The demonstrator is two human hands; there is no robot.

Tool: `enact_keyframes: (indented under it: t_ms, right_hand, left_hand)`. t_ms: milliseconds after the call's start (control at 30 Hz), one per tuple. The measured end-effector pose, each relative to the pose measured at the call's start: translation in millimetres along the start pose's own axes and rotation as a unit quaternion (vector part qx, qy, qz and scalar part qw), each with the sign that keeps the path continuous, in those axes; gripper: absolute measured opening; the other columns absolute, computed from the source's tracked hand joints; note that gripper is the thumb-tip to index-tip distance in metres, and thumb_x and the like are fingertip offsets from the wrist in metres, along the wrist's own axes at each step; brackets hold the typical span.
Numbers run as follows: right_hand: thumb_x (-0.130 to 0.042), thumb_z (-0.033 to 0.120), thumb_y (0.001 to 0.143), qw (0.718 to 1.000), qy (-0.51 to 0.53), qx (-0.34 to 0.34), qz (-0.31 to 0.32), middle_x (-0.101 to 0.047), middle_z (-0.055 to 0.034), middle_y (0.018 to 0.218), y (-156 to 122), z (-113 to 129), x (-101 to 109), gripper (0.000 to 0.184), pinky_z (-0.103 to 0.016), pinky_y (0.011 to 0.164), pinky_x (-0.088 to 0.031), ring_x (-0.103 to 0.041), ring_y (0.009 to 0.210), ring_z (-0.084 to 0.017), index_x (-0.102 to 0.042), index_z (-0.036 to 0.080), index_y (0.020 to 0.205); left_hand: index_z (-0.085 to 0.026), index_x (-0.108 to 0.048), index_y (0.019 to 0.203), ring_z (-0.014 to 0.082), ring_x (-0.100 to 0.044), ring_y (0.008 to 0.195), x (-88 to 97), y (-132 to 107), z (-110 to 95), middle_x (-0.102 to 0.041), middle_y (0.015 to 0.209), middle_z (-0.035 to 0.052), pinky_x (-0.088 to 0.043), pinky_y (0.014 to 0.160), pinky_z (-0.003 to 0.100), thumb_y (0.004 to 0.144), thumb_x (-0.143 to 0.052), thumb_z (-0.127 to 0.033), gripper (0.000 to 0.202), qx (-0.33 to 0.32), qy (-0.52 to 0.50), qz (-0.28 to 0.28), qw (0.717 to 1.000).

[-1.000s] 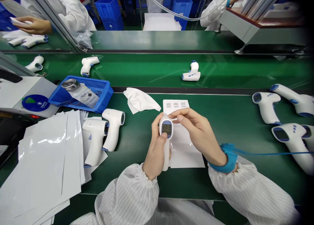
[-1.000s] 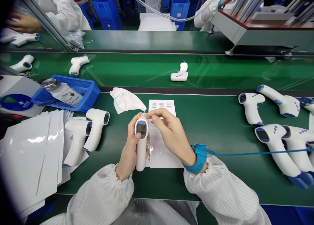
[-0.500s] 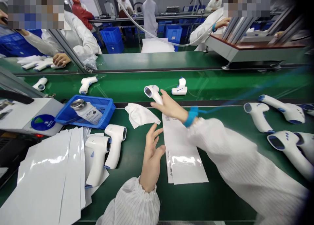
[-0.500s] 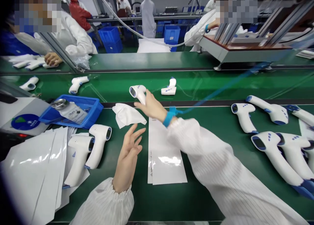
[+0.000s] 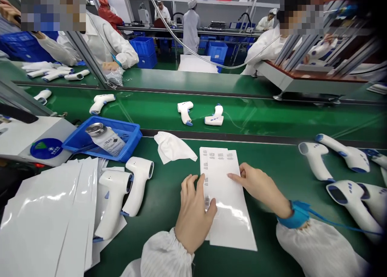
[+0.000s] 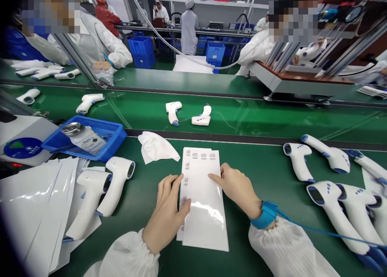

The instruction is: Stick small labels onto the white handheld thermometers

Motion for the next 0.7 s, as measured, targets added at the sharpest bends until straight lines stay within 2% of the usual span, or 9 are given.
enact_keyframes:
  t_ms: [67, 133, 267, 333, 433, 467, 533, 633, 700]
  right_hand:
    - [-0.048, 0.051, 0.091, 0.997, 0.062, 0.035, 0.008, -0.067, -0.0062, 0.075, -4, 2, 3, 0.033, -0.033, 0.055, -0.038, -0.063, 0.066, -0.025, -0.056, 0.021, 0.08]
    - [-0.05, 0.052, 0.09, 0.981, 0.177, 0.077, 0.016, -0.067, -0.0055, 0.077, -7, 15, 11, 0.033, -0.033, 0.058, -0.042, -0.063, 0.068, -0.024, -0.06, 0.021, 0.085]
    - [-0.054, 0.054, 0.089, 0.903, 0.368, 0.179, 0.134, -0.068, -0.0038, 0.085, -16, 56, 20, 0.037, -0.029, 0.056, -0.044, -0.061, 0.066, -0.019, -0.064, 0.021, 0.103]
    - [-0.055, 0.051, 0.089, 0.902, 0.336, 0.199, 0.184, -0.068, -0.0025, 0.078, -20, 67, 15, 0.034, -0.027, 0.052, -0.041, -0.059, 0.061, -0.016, -0.065, 0.02, 0.095]
    - [-0.057, 0.049, 0.089, 0.946, 0.142, 0.192, 0.221, -0.067, -0.0018, 0.064, -15, 61, 5, 0.034, -0.027, 0.051, -0.042, -0.061, 0.057, -0.017, -0.065, 0.02, 0.074]
    - [-0.057, 0.05, 0.089, 0.961, 0.054, 0.183, 0.199, -0.068, -0.0022, 0.061, -8, 56, 7, 0.036, -0.027, 0.05, -0.043, -0.062, 0.055, -0.018, -0.065, 0.02, 0.069]
    - [-0.056, 0.049, 0.091, 0.978, -0.09, 0.162, 0.095, -0.072, -0.0055, 0.068, 16, 51, 26, 0.037, -0.03, 0.053, -0.046, -0.067, 0.061, -0.022, -0.068, 0.02, 0.072]
    - [-0.043, 0.031, 0.099, 0.971, -0.165, 0.148, -0.087, -0.072, -0.0175, 0.11, 64, 68, 66, 0.032, -0.043, 0.073, -0.052, -0.067, 0.098, -0.035, -0.066, 0.014, 0.113]
    - [-0.042, 0.014, 0.097, 0.956, -0.182, 0.176, -0.146, -0.053, -0.0212, 0.142, 100, 91, 80, 0.041, -0.049, 0.094, -0.047, -0.051, 0.128, -0.037, -0.05, 0.012, 0.138]
  left_hand:
    - [-0.017, -0.029, 0.151, 0.0306, -0.015, 0.147, 0.3, 0, 0, -0.026, 0.154, 0.0149, -0.028, 0.117, 0.055, 0.095, -0.041, -0.036, 0.06, 0.004, -0.007, -0.004, 1.0]
    - [-0.018, -0.025, 0.152, 0.0308, -0.016, 0.146, 5.3, 1, 0, -0.027, 0.153, 0.0155, -0.029, 0.117, 0.056, 0.096, -0.043, -0.04, 0.064, 0.012, -0.034, -0.022, 0.999]
    - [-0.024, -0.024, 0.152, 0.03, -0.032, 0.141, 20.6, 3, -3, -0.04, 0.147, 0.0139, -0.037, 0.112, 0.052, 0.095, -0.049, -0.044, 0.066, -0.013, -0.169, -0.071, 0.983]
    - [-0.027, -0.027, 0.15, 0.0304, -0.043, 0.133, 23.3, 5, -2, -0.048, 0.141, 0.0126, -0.045, 0.106, 0.05, 0.094, -0.05, -0.041, 0.062, -0.029, -0.205, -0.08, 0.975]
    - [-0.024, -0.024, 0.152, 0.0337, -0.043, 0.134, 21.4, 11, 4, -0.049, 0.14, 0.0144, -0.041, 0.108, 0.056, 0.089, -0.057, -0.027, 0.072, -0.038, -0.094, -0.117, 0.988]
    - [-0.021, -0.022, 0.153, 0.0348, -0.039, 0.137, 18.3, 13, 6, -0.046, 0.143, 0.0157, -0.037, 0.111, 0.058, 0.086, -0.058, -0.022, 0.076, -0.043, -0.036, -0.128, 0.99]
    - [-0.017, -0.018, 0.155, 0.0356, -0.03, 0.144, 8.1, 18, 7, -0.038, 0.151, 0.018, -0.033, 0.114, 0.06, 0.086, -0.056, -0.018, 0.079, -0.06, 0.059, -0.132, 0.988]
    - [-0.014, -0.022, 0.155, 0.0359, -0.024, 0.149, -7.8, 21, 3, -0.03, 0.159, 0.0179, -0.033, 0.115, 0.061, 0.091, -0.047, -0.017, 0.069, -0.101, 0.165, -0.134, 0.972]
    - [-0.015, -0.032, 0.152, 0.0359, -0.027, 0.148, -15.0, 20, -2, -0.034, 0.159, 0.0154, -0.034, 0.115, 0.061, 0.092, -0.041, -0.014, 0.06, -0.13, 0.225, -0.146, 0.954]
Point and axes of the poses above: each hand's wrist, its own y-axis towards the middle knuckle, its own x-axis out of the back of the hand, z = x × y, the point moved 7 cm from there along y, towards the middle knuckle
